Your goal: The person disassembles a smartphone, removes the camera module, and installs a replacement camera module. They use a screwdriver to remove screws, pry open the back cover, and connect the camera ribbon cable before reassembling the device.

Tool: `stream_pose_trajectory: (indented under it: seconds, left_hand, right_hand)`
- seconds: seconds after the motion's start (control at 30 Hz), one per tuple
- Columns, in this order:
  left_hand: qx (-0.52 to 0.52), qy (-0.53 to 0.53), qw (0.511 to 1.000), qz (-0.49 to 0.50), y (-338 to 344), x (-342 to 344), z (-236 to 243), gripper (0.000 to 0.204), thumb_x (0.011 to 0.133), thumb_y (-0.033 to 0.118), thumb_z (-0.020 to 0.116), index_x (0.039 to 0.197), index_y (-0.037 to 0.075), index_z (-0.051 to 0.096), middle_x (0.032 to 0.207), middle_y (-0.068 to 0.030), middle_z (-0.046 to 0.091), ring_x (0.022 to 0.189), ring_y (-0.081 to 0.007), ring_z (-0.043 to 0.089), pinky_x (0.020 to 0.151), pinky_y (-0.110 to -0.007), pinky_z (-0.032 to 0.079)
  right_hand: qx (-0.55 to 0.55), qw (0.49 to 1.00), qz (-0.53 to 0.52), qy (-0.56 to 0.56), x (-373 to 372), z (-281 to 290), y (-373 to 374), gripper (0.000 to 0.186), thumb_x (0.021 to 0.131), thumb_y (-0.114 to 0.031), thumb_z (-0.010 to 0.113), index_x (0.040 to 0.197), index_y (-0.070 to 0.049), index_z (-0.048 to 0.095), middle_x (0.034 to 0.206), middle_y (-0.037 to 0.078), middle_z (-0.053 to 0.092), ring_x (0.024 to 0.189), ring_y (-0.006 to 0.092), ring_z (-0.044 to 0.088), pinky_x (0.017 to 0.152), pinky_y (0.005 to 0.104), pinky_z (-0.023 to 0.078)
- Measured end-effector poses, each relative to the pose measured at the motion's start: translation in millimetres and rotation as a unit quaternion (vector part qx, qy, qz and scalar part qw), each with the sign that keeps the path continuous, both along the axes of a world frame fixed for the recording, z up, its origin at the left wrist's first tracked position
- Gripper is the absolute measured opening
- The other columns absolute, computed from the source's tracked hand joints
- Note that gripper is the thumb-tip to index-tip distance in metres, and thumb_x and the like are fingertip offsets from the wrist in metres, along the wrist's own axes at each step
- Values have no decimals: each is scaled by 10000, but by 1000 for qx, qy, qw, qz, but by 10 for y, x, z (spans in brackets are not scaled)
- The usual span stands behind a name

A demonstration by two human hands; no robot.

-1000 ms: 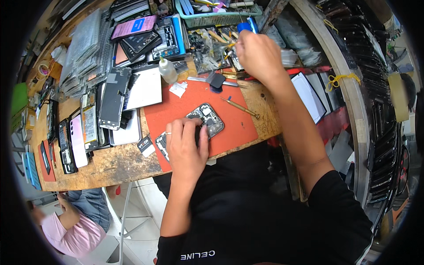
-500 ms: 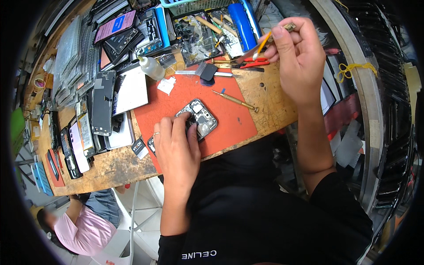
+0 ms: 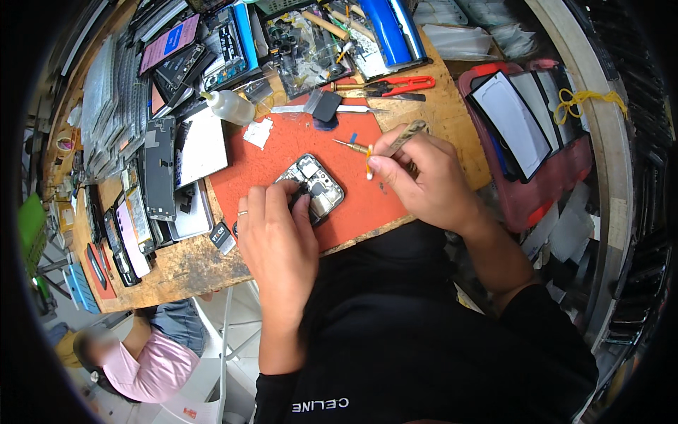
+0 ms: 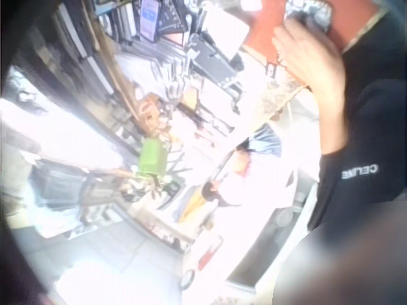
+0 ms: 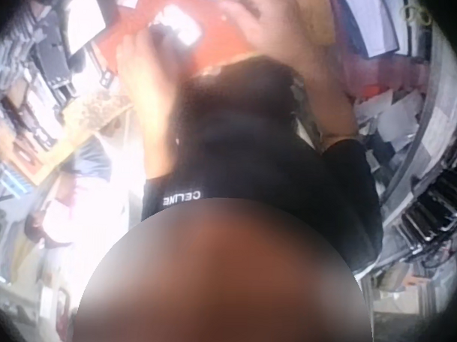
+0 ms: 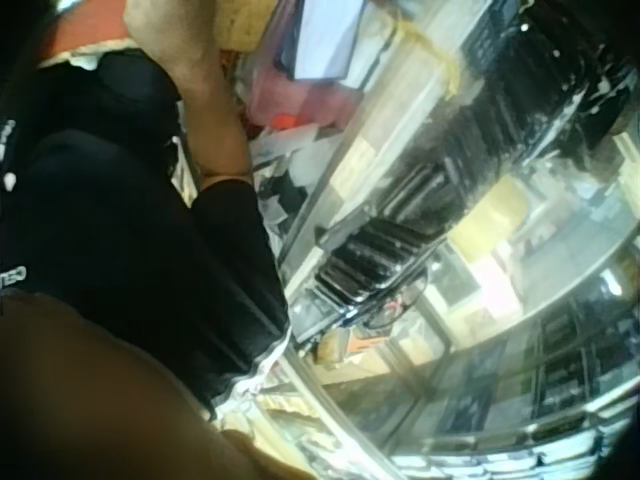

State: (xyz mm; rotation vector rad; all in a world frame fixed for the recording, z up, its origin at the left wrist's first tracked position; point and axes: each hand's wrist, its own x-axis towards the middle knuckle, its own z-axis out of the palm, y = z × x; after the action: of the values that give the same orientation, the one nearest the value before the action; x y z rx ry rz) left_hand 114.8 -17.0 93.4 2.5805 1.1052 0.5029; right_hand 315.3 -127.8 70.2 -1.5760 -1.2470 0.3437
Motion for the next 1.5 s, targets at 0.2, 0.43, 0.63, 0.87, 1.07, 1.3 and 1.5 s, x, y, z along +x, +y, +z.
stream_pose_trajectory:
  seconds: [0.2, 0.43, 0.63, 0.87, 1.07, 1.3, 1.5]
  left_hand:
    - [-7, 17, 1000, -6, 93, 50, 28, 117, 946, 66, 758, 1003, -8, 688, 925, -176, 663, 890, -397, 650, 802, -489, 490]
    - [-42, 32, 999, -10, 166, 61, 28, 104, 925, 71, 768, 962, 18, 687, 950, -166, 689, 921, -398, 656, 832, -502, 479]
    - [-27, 36, 999, -14, 179, 63, 4, 103, 926, 74, 767, 969, 25, 688, 948, -166, 696, 919, -400, 662, 837, -507, 479]
    - [-24, 46, 998, -17, 201, 60, -7, 100, 931, 76, 762, 968, 26, 683, 947, -161, 700, 923, -397, 665, 837, -509, 477]
    - [-41, 6, 999, -14, 159, 36, -11, 108, 938, 50, 757, 985, 11, 668, 968, -171, 684, 946, -395, 651, 842, -506, 481]
    - [-16, -66, 998, -15, 56, -9, -69, 190, 950, 40, 757, 1126, -12, 705, 1026, -173, 671, 987, -390, 639, 890, -494, 501]
    - [-12, -60, 998, -24, 22, -35, -57, 153, 946, 45, 767, 1088, 1, 733, 1028, -159, 684, 981, -369, 648, 864, -484, 513]
  right_hand:
    - [42, 993, -56, -99, 131, 92, -12, 77, 985, 33, 739, 1028, 13, 679, 967, 123, 733, 802, 219, 723, 682, 340, 554]
    - [60, 976, -91, -187, 282, 249, 17, 167, 980, 58, 673, 1144, 26, 668, 1000, 179, 724, 948, 382, 723, 785, 444, 577]
    - [36, 980, -68, -185, 359, 231, 41, 231, 985, 86, 628, 1193, 17, 701, 1081, 186, 740, 996, 392, 726, 856, 449, 579]
    - [82, 990, -91, -74, 348, 221, 8, 229, 1050, 32, 587, 1247, 49, 700, 1090, 180, 720, 1045, 326, 730, 924, 390, 571]
    - [75, 995, 47, -42, 228, 275, -101, 250, 1112, -82, 545, 1252, 48, 706, 1095, 164, 697, 1012, 237, 683, 904, 357, 544]
    - [16, 997, 80, -8, -15, 150, -100, 123, 998, 24, 701, 1118, -2, 687, 998, 144, 689, 884, 315, 720, 766, 396, 560]
    - [41, 996, 76, 26, -65, 73, -64, 141, 958, 46, 744, 1067, -15, 679, 980, 138, 715, 861, 323, 740, 738, 399, 563]
